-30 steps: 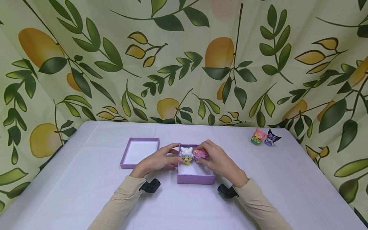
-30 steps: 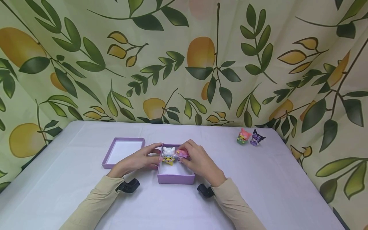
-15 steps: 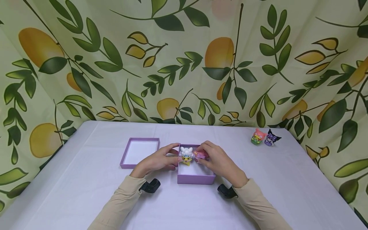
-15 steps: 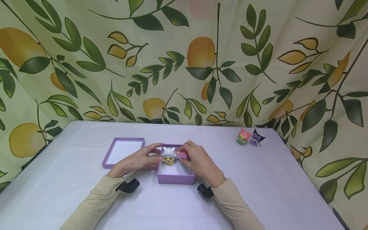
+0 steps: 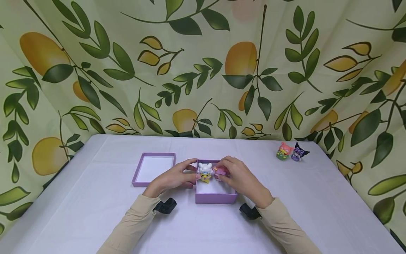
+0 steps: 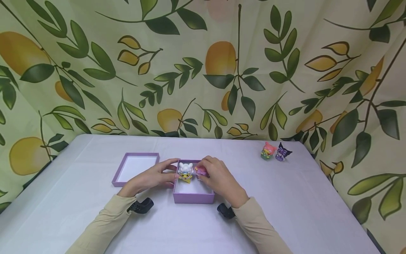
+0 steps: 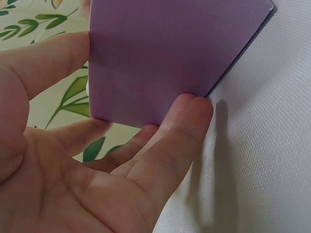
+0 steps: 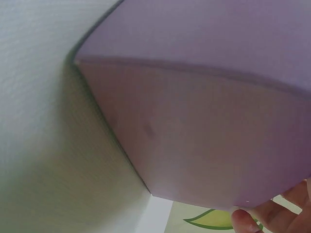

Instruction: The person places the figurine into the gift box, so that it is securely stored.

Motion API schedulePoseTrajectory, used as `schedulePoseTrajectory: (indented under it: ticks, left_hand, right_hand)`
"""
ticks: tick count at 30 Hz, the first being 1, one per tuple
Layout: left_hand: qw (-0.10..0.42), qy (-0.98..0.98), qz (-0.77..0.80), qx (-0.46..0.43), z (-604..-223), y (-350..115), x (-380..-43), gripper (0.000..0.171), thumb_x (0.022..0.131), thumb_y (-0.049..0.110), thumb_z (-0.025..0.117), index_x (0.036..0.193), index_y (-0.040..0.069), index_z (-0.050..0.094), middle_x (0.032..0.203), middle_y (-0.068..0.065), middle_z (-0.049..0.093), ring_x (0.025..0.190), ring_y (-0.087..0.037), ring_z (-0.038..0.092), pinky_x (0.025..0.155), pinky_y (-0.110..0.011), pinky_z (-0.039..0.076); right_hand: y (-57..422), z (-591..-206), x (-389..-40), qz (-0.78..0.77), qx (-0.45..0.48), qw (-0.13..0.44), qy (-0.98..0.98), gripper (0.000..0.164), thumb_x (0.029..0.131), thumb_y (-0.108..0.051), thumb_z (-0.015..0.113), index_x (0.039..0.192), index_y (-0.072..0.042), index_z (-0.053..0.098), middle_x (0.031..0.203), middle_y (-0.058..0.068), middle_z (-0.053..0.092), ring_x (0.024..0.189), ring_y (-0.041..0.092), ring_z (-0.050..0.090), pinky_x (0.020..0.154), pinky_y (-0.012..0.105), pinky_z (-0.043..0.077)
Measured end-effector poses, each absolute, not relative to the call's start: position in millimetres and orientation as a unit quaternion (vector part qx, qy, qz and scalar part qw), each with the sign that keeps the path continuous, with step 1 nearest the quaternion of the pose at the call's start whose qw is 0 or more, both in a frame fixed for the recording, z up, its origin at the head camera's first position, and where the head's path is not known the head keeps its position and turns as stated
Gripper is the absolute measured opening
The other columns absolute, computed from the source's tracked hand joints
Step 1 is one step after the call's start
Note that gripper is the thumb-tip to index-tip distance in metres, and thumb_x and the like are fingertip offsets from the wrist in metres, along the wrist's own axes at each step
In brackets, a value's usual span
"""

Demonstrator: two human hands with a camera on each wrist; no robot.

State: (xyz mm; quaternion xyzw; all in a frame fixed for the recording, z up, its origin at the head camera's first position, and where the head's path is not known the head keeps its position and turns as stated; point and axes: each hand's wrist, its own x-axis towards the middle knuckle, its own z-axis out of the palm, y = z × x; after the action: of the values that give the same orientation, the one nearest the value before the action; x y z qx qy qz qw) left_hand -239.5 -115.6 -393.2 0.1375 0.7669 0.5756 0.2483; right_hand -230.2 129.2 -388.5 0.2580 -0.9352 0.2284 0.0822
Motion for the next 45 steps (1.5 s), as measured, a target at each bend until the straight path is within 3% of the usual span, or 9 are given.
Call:
schedulePoseTrajectory:
  ticks: [17, 30, 45]
  left_hand:
    - [0.246, 0.769, 0.574, 0.137, -394.4, -116.5, -239.3, 0.072, 0.096, 0.018, 0.065, 0.155, 0.006, 0.026, 0.138, -0.025, 0.045, 0.094, -0.02, 0.067, 0.09, -0.037, 0.059]
    - [0.244, 0.764, 0.58, 0.14, -394.4, -116.2, -239.0, 0.073, 0.095, 0.017, 0.065, 0.155, 0.005, 0.025, 0.137, -0.026, 0.045, 0.095, -0.023, 0.068, 0.09, -0.038, 0.059]
    - [0.247, 0.756, 0.589, 0.145, -396.4, -115.6, -241.4, 0.072, 0.095, 0.015, 0.064, 0.155, 0.003, 0.026, 0.137, -0.028, 0.043, 0.095, -0.023, 0.067, 0.088, -0.038, 0.06]
  right_hand:
    - [135.0, -385.0, -230.4, 0.242, 0.276, 0.071, -0.927, 0.037, 0.079, -0.013, 0.084, 0.114, -0.01, 0.07, 0.114, 0.004, 0.066, 0.101, 0.017, 0.063, 0.09, 0.036, 0.058]
    - [142.6, -379.0, -232.5, 0.291, 0.287, 0.071, -0.91, 0.034, 0.081, -0.006, 0.081, 0.113, -0.009, 0.07, 0.113, 0.004, 0.068, 0.102, 0.018, 0.064, 0.092, 0.038, 0.057]
    - [150.6, -374.2, -234.4, 0.303, 0.274, 0.076, -0.91, 0.036, 0.082, -0.01, 0.081, 0.116, -0.007, 0.068, 0.114, 0.007, 0.068, 0.104, 0.022, 0.063, 0.093, 0.045, 0.056]
